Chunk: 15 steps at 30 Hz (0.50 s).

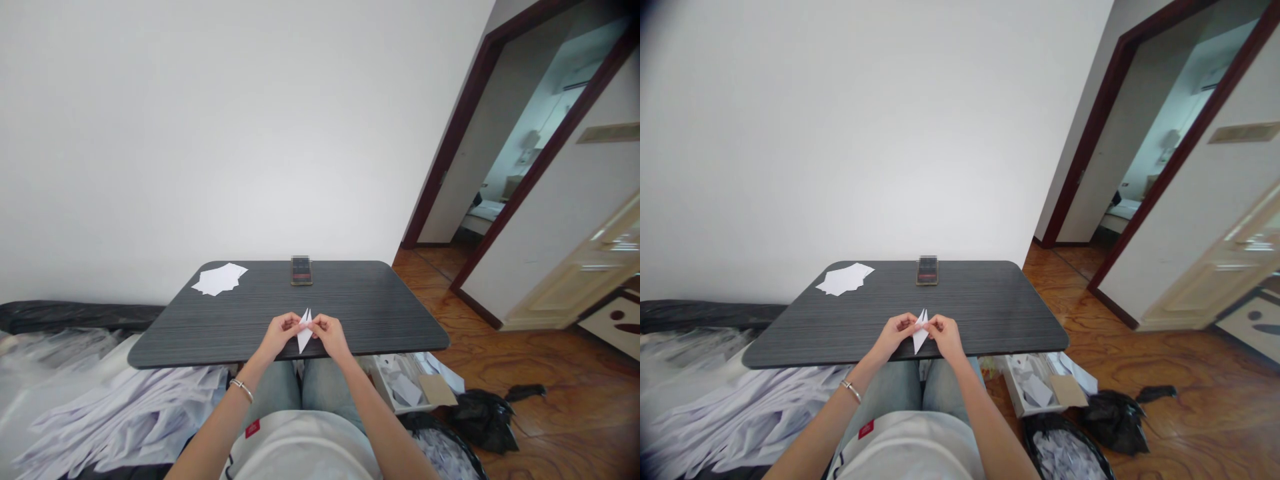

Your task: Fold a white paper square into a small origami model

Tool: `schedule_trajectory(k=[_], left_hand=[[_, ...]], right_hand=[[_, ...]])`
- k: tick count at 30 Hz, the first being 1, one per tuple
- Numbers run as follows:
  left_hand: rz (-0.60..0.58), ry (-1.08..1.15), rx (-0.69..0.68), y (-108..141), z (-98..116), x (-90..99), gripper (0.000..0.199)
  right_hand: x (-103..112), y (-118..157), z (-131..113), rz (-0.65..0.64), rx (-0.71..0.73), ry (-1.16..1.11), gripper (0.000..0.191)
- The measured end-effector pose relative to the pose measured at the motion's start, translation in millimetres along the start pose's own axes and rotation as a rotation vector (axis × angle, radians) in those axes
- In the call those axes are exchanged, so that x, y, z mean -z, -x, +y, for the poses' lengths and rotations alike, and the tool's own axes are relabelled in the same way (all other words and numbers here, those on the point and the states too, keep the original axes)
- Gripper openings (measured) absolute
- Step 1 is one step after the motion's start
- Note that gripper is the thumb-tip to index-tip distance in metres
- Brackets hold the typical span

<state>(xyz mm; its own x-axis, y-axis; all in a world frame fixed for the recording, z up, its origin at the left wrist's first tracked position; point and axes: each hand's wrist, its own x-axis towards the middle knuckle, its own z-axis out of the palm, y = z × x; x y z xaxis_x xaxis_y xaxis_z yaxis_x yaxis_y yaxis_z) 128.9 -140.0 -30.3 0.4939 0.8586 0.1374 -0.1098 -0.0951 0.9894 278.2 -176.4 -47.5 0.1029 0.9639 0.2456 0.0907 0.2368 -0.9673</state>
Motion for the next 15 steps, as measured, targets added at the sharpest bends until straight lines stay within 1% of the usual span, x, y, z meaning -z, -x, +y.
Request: schedule_trajectory(k=[4, 8, 15], left_hand=[[-0.004, 0.039, 0.020, 1.1, 2.3, 0.2, 0.021], [-0.004, 0.033, 0.028, 1.6, 4.2, -0.3, 0.021], [0.090, -0.005, 0.003, 2.6, 3.7, -0.5, 0.022]], right_hand=[[-0.4, -0.4, 0.6, 0.012, -0.016, -0.015, 0.019], [0.0, -0.4, -0.2, 0.008, -0.015, -0.016, 0.020], [-0.1, 1.0, -3.6, -0.063, -0.001, -0.037, 0.016]])
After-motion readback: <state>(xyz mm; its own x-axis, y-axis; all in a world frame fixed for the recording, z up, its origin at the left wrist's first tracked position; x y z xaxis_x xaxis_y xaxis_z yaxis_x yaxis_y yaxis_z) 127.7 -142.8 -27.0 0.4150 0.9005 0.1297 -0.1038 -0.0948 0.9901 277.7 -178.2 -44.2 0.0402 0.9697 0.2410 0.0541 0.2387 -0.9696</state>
